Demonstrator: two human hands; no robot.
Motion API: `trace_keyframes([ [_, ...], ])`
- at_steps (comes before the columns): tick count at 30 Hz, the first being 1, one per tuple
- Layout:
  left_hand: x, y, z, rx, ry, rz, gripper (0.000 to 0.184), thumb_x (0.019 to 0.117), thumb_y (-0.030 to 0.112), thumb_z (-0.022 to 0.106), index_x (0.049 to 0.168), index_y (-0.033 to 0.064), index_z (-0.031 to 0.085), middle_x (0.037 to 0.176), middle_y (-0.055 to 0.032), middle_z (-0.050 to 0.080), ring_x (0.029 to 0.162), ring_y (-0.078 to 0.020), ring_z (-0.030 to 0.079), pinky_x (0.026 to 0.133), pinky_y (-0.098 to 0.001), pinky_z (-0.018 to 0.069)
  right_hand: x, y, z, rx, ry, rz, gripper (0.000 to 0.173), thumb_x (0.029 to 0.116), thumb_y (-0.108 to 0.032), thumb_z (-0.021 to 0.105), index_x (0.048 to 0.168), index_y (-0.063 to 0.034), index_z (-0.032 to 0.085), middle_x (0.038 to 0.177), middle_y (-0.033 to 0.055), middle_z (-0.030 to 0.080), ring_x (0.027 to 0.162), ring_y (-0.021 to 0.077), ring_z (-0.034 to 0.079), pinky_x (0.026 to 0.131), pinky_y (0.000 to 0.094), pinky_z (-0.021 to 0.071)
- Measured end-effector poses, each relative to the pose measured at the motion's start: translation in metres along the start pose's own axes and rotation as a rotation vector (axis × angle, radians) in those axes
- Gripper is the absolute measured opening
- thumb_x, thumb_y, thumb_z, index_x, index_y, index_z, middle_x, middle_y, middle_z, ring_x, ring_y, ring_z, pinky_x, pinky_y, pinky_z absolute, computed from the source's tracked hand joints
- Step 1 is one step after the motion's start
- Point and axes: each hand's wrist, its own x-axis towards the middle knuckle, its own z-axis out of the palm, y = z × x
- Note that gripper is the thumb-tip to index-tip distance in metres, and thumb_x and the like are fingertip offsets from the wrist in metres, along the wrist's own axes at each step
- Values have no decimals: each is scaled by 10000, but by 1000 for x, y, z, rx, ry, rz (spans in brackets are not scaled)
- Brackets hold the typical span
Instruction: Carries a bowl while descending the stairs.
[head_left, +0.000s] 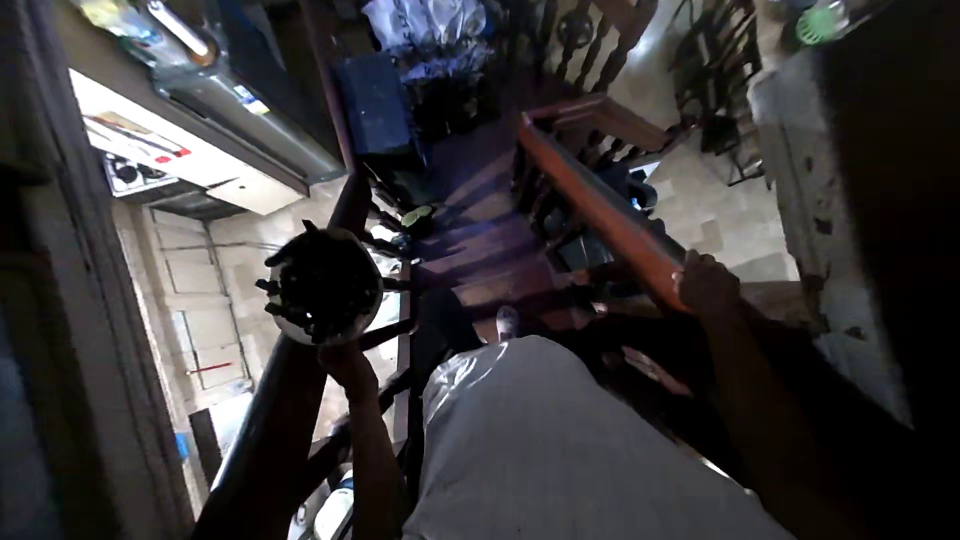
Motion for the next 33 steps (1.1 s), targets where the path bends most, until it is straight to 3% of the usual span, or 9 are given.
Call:
trace_keyframes([
  [4, 30, 12, 30, 30, 5, -41, 281, 1002, 61, 577, 1233, -92, 623, 1201, -215, 660, 1142, -228, 623, 1038, -398, 481, 51, -26, 1, -213, -201, 88, 531, 1024, -308, 607, 1428, 20, 504, 1347, 345, 563, 1207, 544, 580, 940, 717, 465],
  [15, 149, -76, 136, -272, -73, 65, 349, 964, 27, 561, 1277, -123, 524, 1173, -153, 644, 1077, -122, 628, 1000, -303, 516, 104, -30, 19, -279, -282, 228, 958, 871, -645, 695, 1439, 95, 476, 1327, 423, 553, 1249, 613, 526, 1009, 775, 385],
  [17, 169, -80, 167, -225, -60, 77, 365, 952, 2, 542, 1281, -154, 508, 1182, -182, 643, 1081, -115, 631, 984, -275, 522, 121, -37, 44, -270, -183, 254, 923, 862, -661, 709, 1380, 80, 526, 1237, 408, 605, 1170, 605, 578, 938, 779, 425],
  [19, 176, -8, 187, -19, -153, -251, 416, 1004, -87, 460, 1409, -162, 406, 1345, -213, 556, 1178, -112, 547, 1079, -268, 413, 147, -62, 62, -268, -141, 269, 866, 891, -621, 708, 1367, 80, 529, 1203, 400, 620, 1149, 599, 589, 921, 771, 434],
  [21, 183, 20, 199, 25, -220, -237, 371, 1016, -110, 452, 1370, -209, 404, 1307, -250, 547, 1129, -88, 537, 1038, -203, 395, 176, -81, 81, -262, -133, 241, 827, 912, -594, 699, 1345, 91, 534, 1189, 398, 626, 1147, 597, 593, 918, 760, 442],
  [23, 206, -39, 218, -156, -80, 293, 245, 896, -95, 528, 1087, -248, 537, 984, -285, 645, 919, -70, 645, 830, -100, 487, 211, -100, 98, -246, -144, 219, 812, 915, -584, 696, 1350, 84, 538, 1206, 386, 627, 1157, 581, 598, 927, 752, 449],
  [25, 238, -15, 206, -109, -337, -213, 241, 967, -109, 561, 1204, -133, 592, 1083, -162, 661, 935, -73, 607, 881, -211, 483, 242, -120, 112, -261, -164, 217, 803, 936, -568, 674, 1384, 80, 519, 1246, 369, 624, 1176, 553, 606, 943, 723, 460],
  [28, 258, -111, 239, -406, -250, 38, 313, 916, -27, 577, 1223, -90, 575, 1057, -101, 693, 948, -80, 670, 864, -266, 572, 289, -135, 139, -305, -178, 217, 809, 946, -587, 645, 1395, 73, 517, 1257, 355, 628, 1183, 539, 610, 948, 710, 473],
  [33, 279, -114, 287, -410, -163, 31, 305, 908, -35, 582, 1210, -67, 556, 1071, -5, 674, 1012, 3, 639, 943, -211, 537, 358, -166, 169, -317, -222, 191, 802, 963, -601, 608, 1415, 52, 500, 1254, 329, 641, 1172, 511, 631, 946, 688, 497],
])
